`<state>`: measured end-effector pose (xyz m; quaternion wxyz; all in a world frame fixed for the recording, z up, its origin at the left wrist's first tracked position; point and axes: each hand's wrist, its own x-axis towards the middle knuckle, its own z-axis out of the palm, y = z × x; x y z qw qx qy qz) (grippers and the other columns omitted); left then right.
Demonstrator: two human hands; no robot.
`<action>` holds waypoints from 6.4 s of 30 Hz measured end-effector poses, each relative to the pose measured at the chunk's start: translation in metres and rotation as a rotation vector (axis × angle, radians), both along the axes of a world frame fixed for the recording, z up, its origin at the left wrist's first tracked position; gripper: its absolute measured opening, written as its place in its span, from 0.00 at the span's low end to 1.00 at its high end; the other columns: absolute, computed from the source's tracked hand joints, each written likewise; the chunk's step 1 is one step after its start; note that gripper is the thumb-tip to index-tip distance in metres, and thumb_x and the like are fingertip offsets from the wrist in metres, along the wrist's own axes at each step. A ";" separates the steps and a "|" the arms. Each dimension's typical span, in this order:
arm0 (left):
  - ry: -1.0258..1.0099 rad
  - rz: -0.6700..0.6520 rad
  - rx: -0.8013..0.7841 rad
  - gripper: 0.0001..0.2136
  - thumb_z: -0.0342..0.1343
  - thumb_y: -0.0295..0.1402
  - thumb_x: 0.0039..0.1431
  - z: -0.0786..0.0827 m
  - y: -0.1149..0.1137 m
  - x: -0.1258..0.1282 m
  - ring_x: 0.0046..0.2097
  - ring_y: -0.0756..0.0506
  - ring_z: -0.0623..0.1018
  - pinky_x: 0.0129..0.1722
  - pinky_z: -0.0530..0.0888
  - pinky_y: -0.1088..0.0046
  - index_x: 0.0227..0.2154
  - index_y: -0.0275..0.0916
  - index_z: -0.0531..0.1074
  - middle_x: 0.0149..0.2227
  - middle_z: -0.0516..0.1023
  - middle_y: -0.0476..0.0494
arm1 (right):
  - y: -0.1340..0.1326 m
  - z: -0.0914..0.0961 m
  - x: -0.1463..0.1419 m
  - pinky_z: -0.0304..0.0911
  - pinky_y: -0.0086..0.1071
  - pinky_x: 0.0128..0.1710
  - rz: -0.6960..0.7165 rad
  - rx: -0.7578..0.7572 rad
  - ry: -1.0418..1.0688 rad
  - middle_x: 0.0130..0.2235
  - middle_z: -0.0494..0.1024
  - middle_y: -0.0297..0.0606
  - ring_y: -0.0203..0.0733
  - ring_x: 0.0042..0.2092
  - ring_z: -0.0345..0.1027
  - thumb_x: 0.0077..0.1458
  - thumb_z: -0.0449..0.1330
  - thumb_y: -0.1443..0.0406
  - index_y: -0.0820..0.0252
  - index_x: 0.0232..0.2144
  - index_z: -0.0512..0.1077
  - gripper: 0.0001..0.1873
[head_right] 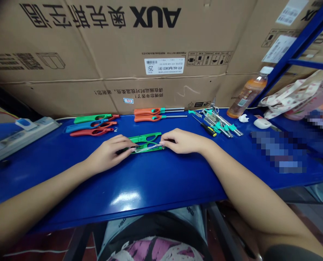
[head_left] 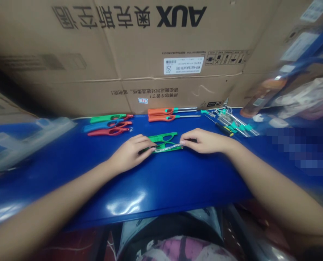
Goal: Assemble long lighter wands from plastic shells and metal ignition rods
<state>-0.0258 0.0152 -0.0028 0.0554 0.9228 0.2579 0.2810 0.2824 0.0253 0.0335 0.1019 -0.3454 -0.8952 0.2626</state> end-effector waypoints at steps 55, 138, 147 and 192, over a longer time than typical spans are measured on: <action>0.102 0.117 -0.093 0.12 0.52 0.34 0.71 -0.007 -0.013 0.022 0.43 0.44 0.81 0.44 0.79 0.68 0.47 0.38 0.79 0.43 0.80 0.40 | -0.006 0.002 -0.006 0.55 0.30 0.30 -0.125 -0.093 -0.122 0.28 0.77 0.35 0.36 0.29 0.65 0.60 0.62 0.59 0.61 0.33 0.79 0.11; -0.107 0.145 -0.163 0.11 0.59 0.37 0.67 -0.010 -0.011 0.023 0.35 0.47 0.81 0.39 0.78 0.71 0.42 0.37 0.83 0.37 0.81 0.42 | -0.017 -0.014 -0.031 0.53 0.29 0.31 0.022 0.102 0.015 0.30 0.74 0.30 0.34 0.31 0.65 0.59 0.62 0.66 0.58 0.35 0.74 0.02; -0.110 0.112 -0.194 0.10 0.59 0.35 0.67 -0.011 -0.012 0.025 0.39 0.46 0.82 0.40 0.77 0.71 0.42 0.39 0.84 0.39 0.83 0.43 | -0.019 -0.028 -0.045 0.61 0.31 0.38 -0.115 0.211 0.117 0.38 0.80 0.36 0.39 0.39 0.72 0.63 0.60 0.65 0.58 0.42 0.76 0.07; -0.078 0.079 -0.200 0.14 0.65 0.36 0.62 -0.011 -0.015 0.027 0.33 0.49 0.78 0.34 0.75 0.74 0.48 0.37 0.79 0.35 0.82 0.45 | -0.020 -0.026 -0.039 0.60 0.31 0.34 0.052 0.440 -0.125 0.49 0.81 0.39 0.40 0.40 0.74 0.66 0.55 0.68 0.55 0.47 0.80 0.15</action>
